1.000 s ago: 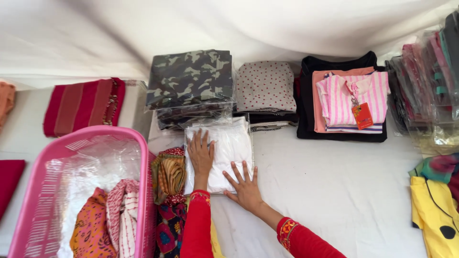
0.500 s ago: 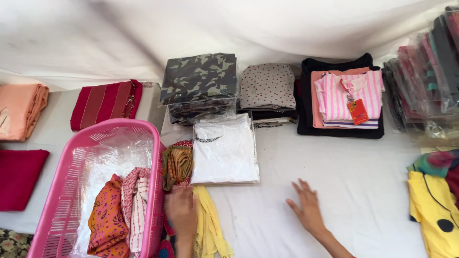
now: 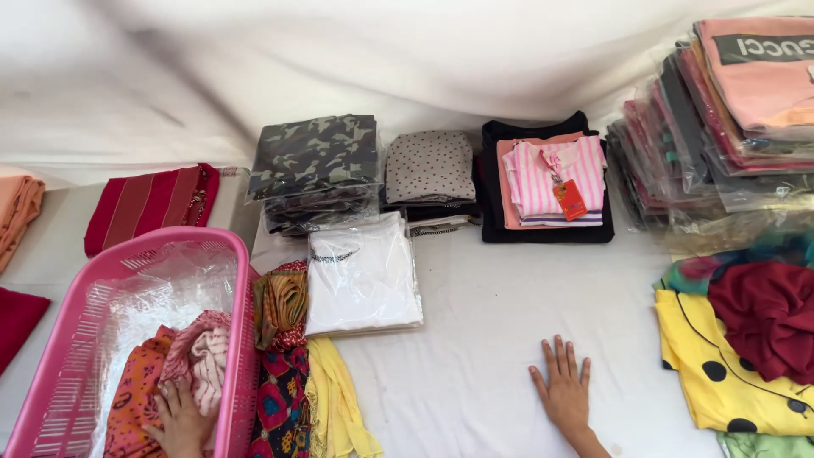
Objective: The person folds various patterned and solid-colored garments and places them into clear plastic bags on a white table. The person handles a yellow patterned cloth, a blue patterned cloth, and a white garment, folding each and sealing it in a bag. The packed items are stacked on the table.
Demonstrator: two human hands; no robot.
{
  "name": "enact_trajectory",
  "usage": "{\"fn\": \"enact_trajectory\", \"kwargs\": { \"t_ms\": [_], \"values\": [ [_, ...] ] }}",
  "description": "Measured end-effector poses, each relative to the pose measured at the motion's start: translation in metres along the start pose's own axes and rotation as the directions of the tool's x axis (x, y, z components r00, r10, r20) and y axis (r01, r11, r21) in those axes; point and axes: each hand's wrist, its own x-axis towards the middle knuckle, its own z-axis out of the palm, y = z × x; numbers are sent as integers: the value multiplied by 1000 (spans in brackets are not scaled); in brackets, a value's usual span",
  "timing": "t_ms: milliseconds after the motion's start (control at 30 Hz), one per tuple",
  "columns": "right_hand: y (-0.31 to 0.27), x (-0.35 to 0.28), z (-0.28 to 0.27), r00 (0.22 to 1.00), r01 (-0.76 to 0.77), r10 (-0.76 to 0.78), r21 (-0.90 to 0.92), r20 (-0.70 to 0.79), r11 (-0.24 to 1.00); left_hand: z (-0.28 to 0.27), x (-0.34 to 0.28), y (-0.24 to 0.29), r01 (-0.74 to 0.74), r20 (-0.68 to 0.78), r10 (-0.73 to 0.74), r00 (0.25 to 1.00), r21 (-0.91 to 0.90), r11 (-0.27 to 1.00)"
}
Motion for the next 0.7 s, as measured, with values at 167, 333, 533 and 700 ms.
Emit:
{"fn": "enact_trajectory", "kwargs": {
  "t_ms": [167, 333, 533, 700],
  "values": [
    [2, 0, -3, 1000, -16, 16, -31, 3, 999, 4, -13, -14, 149, -54, -153, 987, 666, 730],
    [0, 1, -2, 994, -53, 54, -17, 92, 998, -12, -7, -8, 513, -57, -557, 829, -319, 797],
    [-1, 2, -8, 987, -76, 78, -22, 137, 997, -17, 2, 4, 328, 385, -363, 848, 156, 932],
    [0, 2, -12, 984, -84, 83, 1, 159, 996, -36, 9, -15, 346, 183, -316, 931, -168, 923]
  ]
}}
